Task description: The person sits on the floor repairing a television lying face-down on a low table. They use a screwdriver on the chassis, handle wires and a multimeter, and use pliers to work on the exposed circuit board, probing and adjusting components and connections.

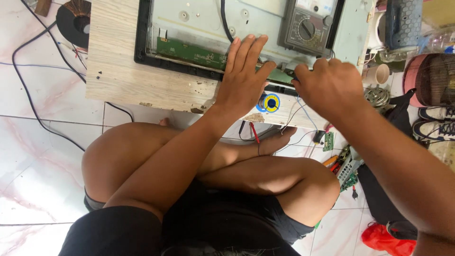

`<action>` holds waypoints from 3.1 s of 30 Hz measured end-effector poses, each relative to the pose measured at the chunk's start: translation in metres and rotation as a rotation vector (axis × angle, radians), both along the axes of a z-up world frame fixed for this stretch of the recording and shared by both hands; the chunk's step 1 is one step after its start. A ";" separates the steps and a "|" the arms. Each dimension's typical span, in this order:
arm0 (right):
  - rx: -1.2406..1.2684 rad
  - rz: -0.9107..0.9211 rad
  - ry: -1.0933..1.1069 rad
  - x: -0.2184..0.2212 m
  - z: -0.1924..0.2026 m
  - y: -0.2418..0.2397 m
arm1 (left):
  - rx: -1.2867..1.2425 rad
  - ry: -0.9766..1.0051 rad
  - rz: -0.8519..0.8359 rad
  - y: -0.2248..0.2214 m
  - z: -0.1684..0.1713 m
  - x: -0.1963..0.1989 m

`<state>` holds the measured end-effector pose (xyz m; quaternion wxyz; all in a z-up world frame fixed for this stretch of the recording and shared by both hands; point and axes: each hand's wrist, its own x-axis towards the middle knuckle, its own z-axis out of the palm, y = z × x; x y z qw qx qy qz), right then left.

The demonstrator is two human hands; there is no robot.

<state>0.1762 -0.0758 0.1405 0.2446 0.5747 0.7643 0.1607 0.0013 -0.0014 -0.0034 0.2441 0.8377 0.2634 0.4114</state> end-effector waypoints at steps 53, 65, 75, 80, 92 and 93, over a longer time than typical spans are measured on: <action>-0.235 0.084 -0.139 -0.004 0.018 0.048 | -0.026 -0.054 0.019 -0.006 -0.012 0.006; -0.138 0.063 -0.039 0.001 0.007 0.023 | -0.018 -0.062 0.013 -0.005 -0.013 0.007; 0.014 -0.316 0.153 -0.012 -0.025 -0.017 | -0.002 -0.077 0.006 -0.005 -0.011 0.001; 0.263 -0.472 0.453 -0.012 -0.042 -0.036 | 0.023 -0.075 -0.001 0.003 -0.002 0.000; 0.128 -0.354 0.829 -0.002 0.009 -0.032 | -0.027 -0.052 -0.036 -0.002 0.002 -0.004; 0.132 -0.233 0.597 -0.009 0.015 -0.027 | -0.026 -0.042 -0.035 -0.005 0.001 -0.004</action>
